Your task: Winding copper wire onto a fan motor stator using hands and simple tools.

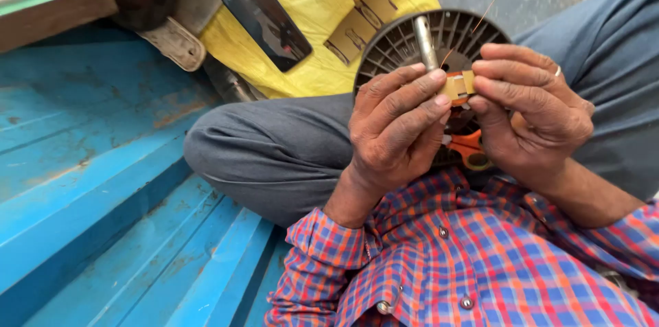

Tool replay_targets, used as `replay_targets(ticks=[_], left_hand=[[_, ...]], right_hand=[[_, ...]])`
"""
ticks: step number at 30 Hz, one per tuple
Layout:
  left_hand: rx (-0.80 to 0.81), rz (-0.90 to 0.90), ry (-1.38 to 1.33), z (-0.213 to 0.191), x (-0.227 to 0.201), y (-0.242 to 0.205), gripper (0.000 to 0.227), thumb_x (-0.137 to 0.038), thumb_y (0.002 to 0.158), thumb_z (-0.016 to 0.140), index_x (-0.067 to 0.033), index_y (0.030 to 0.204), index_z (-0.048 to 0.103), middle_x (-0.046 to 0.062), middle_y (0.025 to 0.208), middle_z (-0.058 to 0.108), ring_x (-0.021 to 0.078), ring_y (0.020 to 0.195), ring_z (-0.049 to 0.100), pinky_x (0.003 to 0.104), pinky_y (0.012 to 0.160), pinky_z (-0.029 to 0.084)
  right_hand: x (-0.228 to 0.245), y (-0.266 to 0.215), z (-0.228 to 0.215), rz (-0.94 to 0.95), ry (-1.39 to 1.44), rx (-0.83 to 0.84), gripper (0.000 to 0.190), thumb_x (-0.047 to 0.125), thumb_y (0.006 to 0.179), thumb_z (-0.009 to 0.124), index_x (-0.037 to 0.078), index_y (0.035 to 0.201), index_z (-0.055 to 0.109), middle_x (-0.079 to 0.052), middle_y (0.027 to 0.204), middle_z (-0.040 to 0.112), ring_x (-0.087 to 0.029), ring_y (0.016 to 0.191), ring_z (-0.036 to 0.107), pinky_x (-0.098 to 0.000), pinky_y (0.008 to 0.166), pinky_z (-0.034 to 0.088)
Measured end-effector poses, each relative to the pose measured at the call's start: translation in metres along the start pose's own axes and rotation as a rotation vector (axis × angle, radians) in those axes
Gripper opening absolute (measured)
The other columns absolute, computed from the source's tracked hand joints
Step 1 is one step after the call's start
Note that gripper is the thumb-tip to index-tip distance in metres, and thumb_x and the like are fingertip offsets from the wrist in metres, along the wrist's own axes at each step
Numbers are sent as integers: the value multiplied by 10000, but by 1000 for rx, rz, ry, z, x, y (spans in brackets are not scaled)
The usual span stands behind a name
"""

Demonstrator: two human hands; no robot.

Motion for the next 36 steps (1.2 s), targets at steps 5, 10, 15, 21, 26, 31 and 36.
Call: replay_targets(ticks=[5, 10, 15, 21, 26, 31, 36], left_hand=[[86, -35, -20, -7, 1, 7, 213, -55, 962, 817, -91, 1137, 700, 68, 1281, 702, 291, 1240, 668, 358, 1066, 551], [202, -57, -82, -17, -3, 25, 242, -54, 926, 828, -78, 1137, 713, 88, 1273, 701, 327, 1269, 630, 383, 1107, 519], [-83, -523, -586, -32, 38, 33, 188, -158, 1003, 768, -78, 1162, 709, 27, 1130, 729, 118, 1074, 704, 264, 986, 585], [292, -768, -317, 17, 100, 57, 204, -193, 947, 789, 8, 971, 762, 146, 879, 751, 156, 778, 632, 286, 692, 504], [308, -509, -284, 8, 55, 50, 156, -215, 962, 759, -72, 1022, 774, 140, 1107, 718, 215, 1096, 631, 367, 975, 490], [288, -270, -129, -6, -21, 23, 205, -168, 882, 818, -103, 1065, 752, 182, 1427, 606, 382, 1436, 481, 509, 1294, 339], [52, -74, 263, -13, -21, -11, 204, -123, 992, 856, -112, 1148, 725, 161, 1524, 517, 443, 1483, 384, 523, 1261, 336]], right_hand=[[-25, 26, -9, 120, 298, 187, 142, 63, 978, 729, -7, 1093, 685, -134, 1136, 701, -267, 1174, 686, -393, 1096, 556], [-64, 75, 24, 224, 463, 589, 245, 130, 1005, 632, -6, 1203, 683, -118, 1198, 719, -208, 1227, 665, -331, 1093, 523], [-104, 51, 69, 334, 180, 1291, 339, 221, 922, 687, 103, 1226, 781, -38, 1023, 802, -147, 916, 768, -285, 812, 591], [-83, 77, 57, 64, -179, 1133, 232, 274, 868, 766, 93, 998, 827, -65, 773, 625, -164, 666, 615, -323, 556, 474], [-47, 89, 37, 187, -132, 881, 182, 182, 893, 745, 67, 1028, 787, -82, 680, 610, -190, 562, 594, -351, 505, 421], [18, 98, 20, -135, -9, 798, 147, 236, 857, 790, 131, 959, 781, -6, 734, 640, -128, 671, 657, -320, 581, 469], [-92, 65, 54, 204, 126, 869, 96, 169, 895, 759, 124, 980, 764, 12, 753, 688, -90, 687, 665, -271, 613, 503]])
Point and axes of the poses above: each hand's wrist, its own y-axis towards the middle knuckle, its own z-axis out of the palm, x = y × z, the point moved 8 cm from there along y, towards the middle knuckle
